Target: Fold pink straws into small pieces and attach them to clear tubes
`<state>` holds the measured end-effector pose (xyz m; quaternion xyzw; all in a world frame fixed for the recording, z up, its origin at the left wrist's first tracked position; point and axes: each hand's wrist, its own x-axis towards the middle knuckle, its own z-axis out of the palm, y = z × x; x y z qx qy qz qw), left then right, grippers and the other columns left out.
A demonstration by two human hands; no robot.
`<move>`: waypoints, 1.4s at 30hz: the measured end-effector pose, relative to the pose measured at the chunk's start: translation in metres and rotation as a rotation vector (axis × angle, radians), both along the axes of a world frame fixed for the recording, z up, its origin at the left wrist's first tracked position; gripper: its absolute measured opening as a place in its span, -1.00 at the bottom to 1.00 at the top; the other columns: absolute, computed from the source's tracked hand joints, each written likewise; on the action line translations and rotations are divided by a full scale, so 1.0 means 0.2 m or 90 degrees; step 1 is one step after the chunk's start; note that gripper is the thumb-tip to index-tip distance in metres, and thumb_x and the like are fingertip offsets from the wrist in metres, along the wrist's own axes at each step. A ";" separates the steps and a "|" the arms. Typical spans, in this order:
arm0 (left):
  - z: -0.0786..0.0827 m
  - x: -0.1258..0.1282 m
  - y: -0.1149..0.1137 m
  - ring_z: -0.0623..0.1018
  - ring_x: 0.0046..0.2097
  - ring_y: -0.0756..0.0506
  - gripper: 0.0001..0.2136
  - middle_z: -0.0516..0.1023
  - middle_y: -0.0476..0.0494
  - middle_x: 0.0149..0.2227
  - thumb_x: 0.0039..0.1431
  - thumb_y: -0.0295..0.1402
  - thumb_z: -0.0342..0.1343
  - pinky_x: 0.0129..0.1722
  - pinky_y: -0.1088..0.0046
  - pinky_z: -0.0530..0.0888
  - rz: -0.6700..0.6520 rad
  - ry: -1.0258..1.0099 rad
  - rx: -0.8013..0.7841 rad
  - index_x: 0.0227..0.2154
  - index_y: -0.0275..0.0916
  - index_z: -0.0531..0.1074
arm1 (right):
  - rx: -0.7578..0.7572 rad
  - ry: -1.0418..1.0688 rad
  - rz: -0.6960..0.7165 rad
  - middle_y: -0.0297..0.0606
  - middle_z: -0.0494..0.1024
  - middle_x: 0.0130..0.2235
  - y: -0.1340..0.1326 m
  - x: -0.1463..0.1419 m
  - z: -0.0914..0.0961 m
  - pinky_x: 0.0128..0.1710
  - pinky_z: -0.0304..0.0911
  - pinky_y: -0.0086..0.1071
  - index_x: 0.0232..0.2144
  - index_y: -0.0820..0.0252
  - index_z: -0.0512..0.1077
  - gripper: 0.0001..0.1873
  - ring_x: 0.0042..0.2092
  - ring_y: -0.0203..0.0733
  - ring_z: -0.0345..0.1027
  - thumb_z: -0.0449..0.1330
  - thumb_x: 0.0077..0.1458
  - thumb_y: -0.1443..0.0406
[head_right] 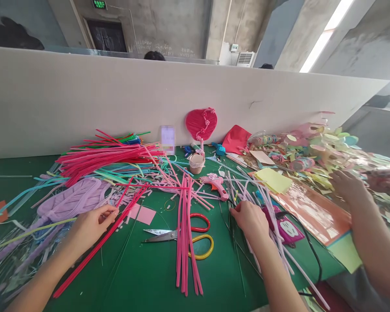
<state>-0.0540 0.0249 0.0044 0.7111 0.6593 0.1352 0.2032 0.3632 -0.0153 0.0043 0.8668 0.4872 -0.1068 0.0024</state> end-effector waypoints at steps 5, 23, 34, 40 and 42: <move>0.01 0.00 0.00 0.59 -0.32 -0.14 -0.69 0.64 -0.07 -0.36 0.17 -0.11 -0.11 -0.34 0.46 0.38 0.006 -0.014 0.025 -0.31 -0.16 0.46 | -0.019 -0.028 0.011 -0.08 0.59 -0.27 0.02 -0.01 -0.01 -0.41 0.16 -0.34 -0.39 0.16 0.54 -0.79 -0.19 0.04 0.49 0.12 0.06 0.23; 0.02 0.04 -0.04 0.59 -0.33 -0.12 -0.70 0.63 -0.10 -0.26 0.23 -0.16 -0.10 -0.33 0.45 0.42 0.008 0.009 0.133 -0.24 -0.19 0.47 | 0.070 0.317 -0.034 -0.23 0.57 -0.45 -0.08 -0.03 0.02 -0.48 0.23 -0.42 -0.33 0.18 0.35 -0.88 -0.45 -0.20 0.43 0.11 0.02 0.29; -0.01 0.47 -0.35 0.13 0.32 -0.26 -0.53 0.09 -0.23 0.34 0.24 -0.40 0.05 0.21 0.06 0.26 -0.534 -0.028 0.368 0.21 -0.12 0.22 | -0.128 1.128 0.190 -0.23 0.57 -0.43 -0.41 -0.71 0.29 -0.38 0.33 -0.50 -0.39 0.30 0.44 -0.56 -0.40 -0.33 0.46 0.35 -0.10 0.01; -0.01 0.41 -0.32 0.33 0.23 -0.14 -0.79 0.55 -0.07 0.01 0.29 -0.52 -0.05 0.30 0.05 0.06 -0.500 -0.097 0.484 -0.17 -0.16 0.44 | -0.138 1.029 0.285 -0.17 0.60 -0.33 -0.37 -0.55 0.29 -0.48 0.30 -0.49 -0.17 0.26 0.44 -0.50 -0.44 -0.31 0.45 0.24 0.00 -0.02; -0.01 0.38 -0.29 0.44 0.11 -0.12 -0.79 0.59 -0.09 -0.08 0.28 -0.53 -0.03 0.26 0.10 0.13 -0.465 -0.080 0.541 -0.12 -0.18 0.43 | 0.010 0.772 0.205 -0.19 0.59 -0.30 -0.31 -0.37 0.26 -0.52 0.25 -0.45 -0.06 0.19 0.41 -0.50 -0.44 -0.26 0.43 0.21 0.04 0.02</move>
